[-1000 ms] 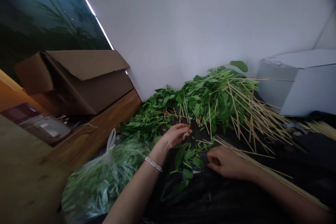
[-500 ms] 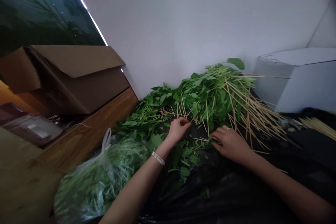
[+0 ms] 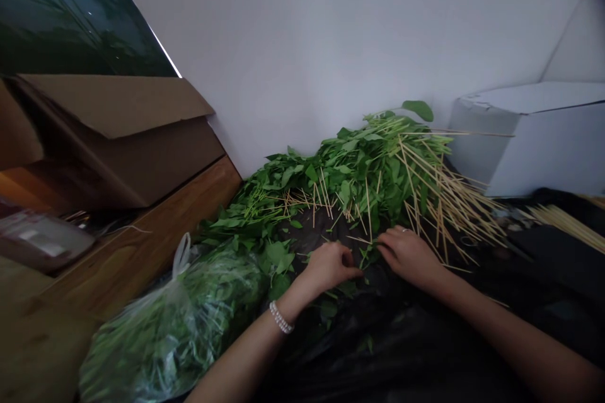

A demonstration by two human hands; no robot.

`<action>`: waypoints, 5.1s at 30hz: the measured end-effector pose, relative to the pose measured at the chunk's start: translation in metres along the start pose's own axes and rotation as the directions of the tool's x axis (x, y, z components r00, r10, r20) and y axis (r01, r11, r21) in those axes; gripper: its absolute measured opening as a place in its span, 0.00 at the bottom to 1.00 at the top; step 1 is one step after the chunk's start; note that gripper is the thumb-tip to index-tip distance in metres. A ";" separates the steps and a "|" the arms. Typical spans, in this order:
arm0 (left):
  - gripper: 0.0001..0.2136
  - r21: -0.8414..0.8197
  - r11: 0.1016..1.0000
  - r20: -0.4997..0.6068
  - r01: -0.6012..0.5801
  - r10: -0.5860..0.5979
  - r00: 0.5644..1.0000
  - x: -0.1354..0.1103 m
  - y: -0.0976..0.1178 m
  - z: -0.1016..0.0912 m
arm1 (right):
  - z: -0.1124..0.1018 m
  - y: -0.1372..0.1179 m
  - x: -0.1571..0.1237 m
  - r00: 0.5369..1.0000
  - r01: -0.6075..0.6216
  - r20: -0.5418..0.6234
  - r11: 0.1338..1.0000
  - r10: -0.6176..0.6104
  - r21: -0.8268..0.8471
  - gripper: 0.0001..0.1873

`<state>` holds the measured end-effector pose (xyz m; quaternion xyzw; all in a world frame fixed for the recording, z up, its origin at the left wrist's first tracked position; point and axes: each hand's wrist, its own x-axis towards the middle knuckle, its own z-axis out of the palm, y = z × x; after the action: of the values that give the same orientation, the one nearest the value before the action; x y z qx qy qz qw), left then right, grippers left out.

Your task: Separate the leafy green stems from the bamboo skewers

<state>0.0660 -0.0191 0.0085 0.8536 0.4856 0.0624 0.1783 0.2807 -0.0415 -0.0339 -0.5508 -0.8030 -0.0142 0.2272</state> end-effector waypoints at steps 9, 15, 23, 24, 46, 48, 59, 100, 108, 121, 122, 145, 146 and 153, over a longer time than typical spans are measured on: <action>0.11 -0.010 1.000 -0.059 0.021 -0.021 0.998 0.000 0.001 0.011 | -0.002 -0.004 0.001 0.993 0.000 -0.114 0.977 0.025 0.213 0.12; 0.07 -0.053 0.998 -0.073 -0.029 0.025 0.997 0.003 -0.001 0.016 | 0.000 0.000 0.001 0.992 -0.047 -0.101 0.959 0.078 0.281 0.12; 0.19 -0.330 0.943 -0.035 0.050 -0.065 0.997 0.003 -0.005 0.006 | 0.001 -0.003 0.000 0.993 -0.035 -0.097 0.964 0.062 0.262 0.13; 0.18 -0.327 0.944 -0.039 0.048 -0.064 0.997 0.003 -0.005 0.005 | 0.001 -0.003 0.000 0.994 -0.035 -0.095 0.965 0.061 0.260 0.13; 0.19 -0.965 0.256 -0.005 0.056 -0.232 0.973 0.014 -0.003 -0.002 | -0.013 -0.011 0.003 0.980 -0.088 -0.115 0.875 0.161 0.475 0.12; 0.20 -0.953 0.301 -0.043 0.040 -0.264 0.963 0.016 0.005 0.002 | -0.013 -0.013 0.003 0.983 -0.133 -0.023 0.793 0.182 0.594 0.13; 0.21 -0.916 0.363 0.138 0.168 -0.108 0.985 0.012 0.017 0.011 | -0.006 -0.014 0.003 0.973 -0.204 0.076 0.649 0.219 0.733 0.13; 0.11 -0.263 0.964 -0.134 0.041 -0.078 0.988 -0.051 -0.049 -0.035 | 0.018 -0.009 -0.008 0.992 -0.113 0.082 0.963 0.096 0.246 0.16; 0.06 -0.094 0.989 -0.076 0.117 -0.124 0.989 -0.042 -0.052 -0.014 | 0.016 -0.010 -0.007 0.992 -0.099 0.097 0.973 0.080 0.209 0.16; 0.14 -0.634 0.759 0.010 0.149 -0.184 0.983 -0.039 -0.062 -0.036 | 0.019 -0.009 -0.007 0.994 -0.088 0.088 0.975 0.071 0.206 0.17; 0.14 -0.593 0.793 -0.025 0.139 -0.191 0.981 -0.038 -0.062 -0.035 | 0.019 -0.008 -0.007 0.994 -0.087 0.085 0.974 0.071 0.207 0.17; 0.41 -0.170 0.962 0.004 -0.214 0.218 0.976 -0.049 -0.025 -0.003 | -0.027 -0.048 -0.023 0.809 -0.036 0.521 0.861 -0.272 0.506 0.04; 0.40 -0.140 0.959 0.011 -0.245 0.249 0.968 -0.049 -0.025 -0.001 | -0.027 -0.049 -0.022 0.808 -0.037 0.526 0.868 -0.265 0.495 0.04; 0.07 -0.206 0.955 -0.002 -0.212 0.216 0.976 -0.047 -0.052 -0.011 | -0.025 -0.051 -0.022 0.809 -0.009 0.521 0.881 -0.272 0.473 0.04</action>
<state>-0.0038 -0.0319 0.0029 0.8787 0.3795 0.1223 0.2625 0.2502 -0.0875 -0.0087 -0.4020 -0.8513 0.3233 0.0954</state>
